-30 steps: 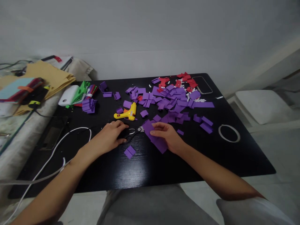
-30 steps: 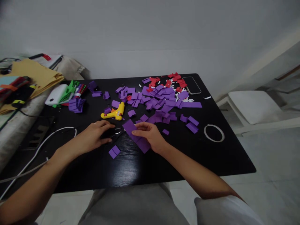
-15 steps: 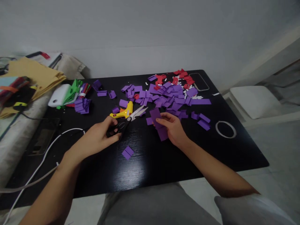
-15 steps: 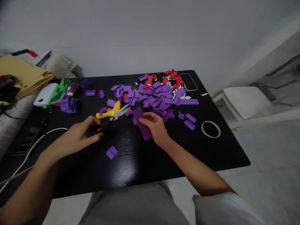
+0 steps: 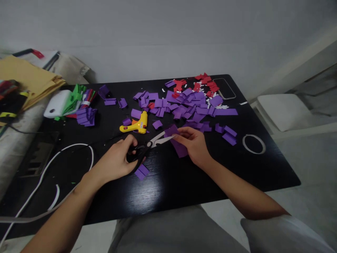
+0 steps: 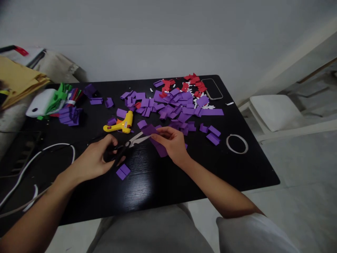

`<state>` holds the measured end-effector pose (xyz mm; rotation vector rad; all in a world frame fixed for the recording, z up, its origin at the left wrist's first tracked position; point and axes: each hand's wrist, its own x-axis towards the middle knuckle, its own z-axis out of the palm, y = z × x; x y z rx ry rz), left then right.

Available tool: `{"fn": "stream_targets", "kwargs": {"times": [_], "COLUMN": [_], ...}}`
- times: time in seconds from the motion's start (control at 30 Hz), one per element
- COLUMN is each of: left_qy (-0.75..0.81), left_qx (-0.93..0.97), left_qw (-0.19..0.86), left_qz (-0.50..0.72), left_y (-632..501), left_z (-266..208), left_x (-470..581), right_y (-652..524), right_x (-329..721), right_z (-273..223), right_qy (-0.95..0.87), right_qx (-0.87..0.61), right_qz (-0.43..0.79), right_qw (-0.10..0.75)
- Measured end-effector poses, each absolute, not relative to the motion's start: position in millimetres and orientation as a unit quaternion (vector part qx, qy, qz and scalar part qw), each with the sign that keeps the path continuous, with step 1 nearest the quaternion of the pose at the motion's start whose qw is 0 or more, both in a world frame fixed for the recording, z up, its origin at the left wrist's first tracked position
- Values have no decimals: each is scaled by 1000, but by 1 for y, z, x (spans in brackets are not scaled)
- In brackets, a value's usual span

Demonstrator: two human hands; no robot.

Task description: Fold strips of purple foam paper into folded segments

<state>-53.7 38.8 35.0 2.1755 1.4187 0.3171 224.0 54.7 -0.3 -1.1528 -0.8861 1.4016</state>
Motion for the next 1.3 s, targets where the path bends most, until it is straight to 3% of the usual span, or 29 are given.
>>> {"fn": "stream_targets", "kwargs": {"times": [0.67,1.3], "left_qy": [512,523], "left_qx": [826,814], "left_qw": [201,209], "left_qz": [124,138], "left_y": [43,43], "left_z": [29,22], "left_x": [-56,-62], "right_y": [46,47], "right_x": [221,220], "right_z": [5,7], "right_qy": [-444,-425], "right_qx": [-450,-430], "right_qz": [569,599], "right_qw": [526,524]}}
